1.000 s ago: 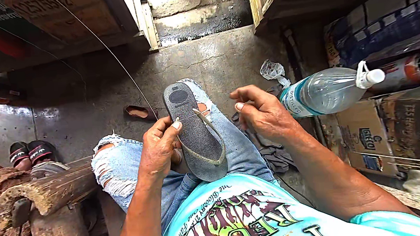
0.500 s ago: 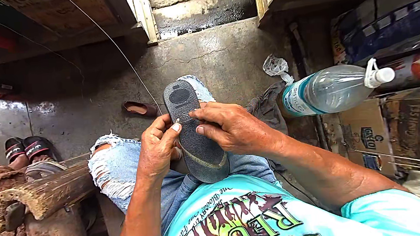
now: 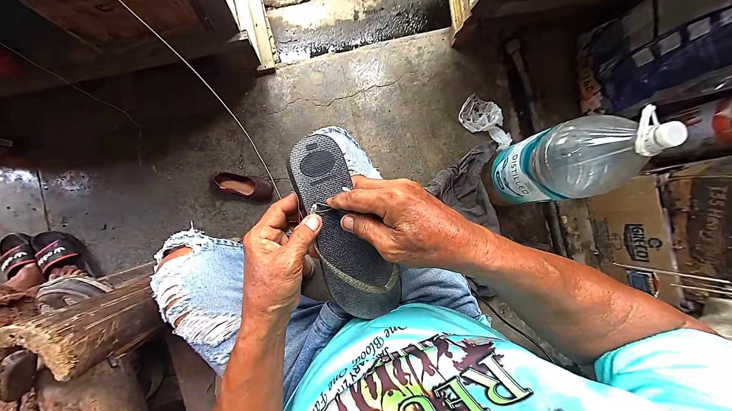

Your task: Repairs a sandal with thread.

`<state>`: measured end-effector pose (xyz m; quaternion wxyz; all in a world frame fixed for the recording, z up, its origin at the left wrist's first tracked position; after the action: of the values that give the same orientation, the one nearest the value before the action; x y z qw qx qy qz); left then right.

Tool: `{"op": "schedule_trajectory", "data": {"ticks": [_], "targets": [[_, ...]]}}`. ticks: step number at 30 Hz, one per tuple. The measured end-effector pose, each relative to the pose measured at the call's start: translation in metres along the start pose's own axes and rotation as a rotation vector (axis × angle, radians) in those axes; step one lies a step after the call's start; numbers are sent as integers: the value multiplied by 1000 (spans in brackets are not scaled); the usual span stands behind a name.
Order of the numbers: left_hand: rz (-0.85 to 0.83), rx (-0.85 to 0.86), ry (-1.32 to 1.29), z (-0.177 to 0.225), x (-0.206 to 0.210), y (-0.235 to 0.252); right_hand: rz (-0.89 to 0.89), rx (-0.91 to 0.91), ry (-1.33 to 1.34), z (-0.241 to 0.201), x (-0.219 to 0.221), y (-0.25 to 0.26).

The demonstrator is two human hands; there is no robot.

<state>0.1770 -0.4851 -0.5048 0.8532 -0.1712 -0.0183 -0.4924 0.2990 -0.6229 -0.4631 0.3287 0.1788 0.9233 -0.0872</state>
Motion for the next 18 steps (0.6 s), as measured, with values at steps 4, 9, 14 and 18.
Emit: {"op": "schedule_trajectory", "data": {"ticks": [4, 9, 14, 18], "targets": [[44, 163, 182, 17, 8, -10, -13, -2, -44, -13, -11, -1], [68, 277, 377, 46, 23, -24, -22, -96, -161, -33, -32, -5], [78, 330, 564, 56, 34, -25, -53, -126, -273, -38, -42, -3], [85, 339, 682, 63, 43, -20, -83, -108, -271, -35, -52, 0]]}}
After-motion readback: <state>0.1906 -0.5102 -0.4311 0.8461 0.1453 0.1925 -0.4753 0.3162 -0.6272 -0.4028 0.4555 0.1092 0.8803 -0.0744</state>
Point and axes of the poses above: each hand's wrist, its own y-axis towards the middle knuckle, its own x-axis out of the palm, z = x × y, the point moved 4 cm from there along y, towards the middle knuckle, and after that the axes turned 2 degrees about -z, right-handed, at the moved point
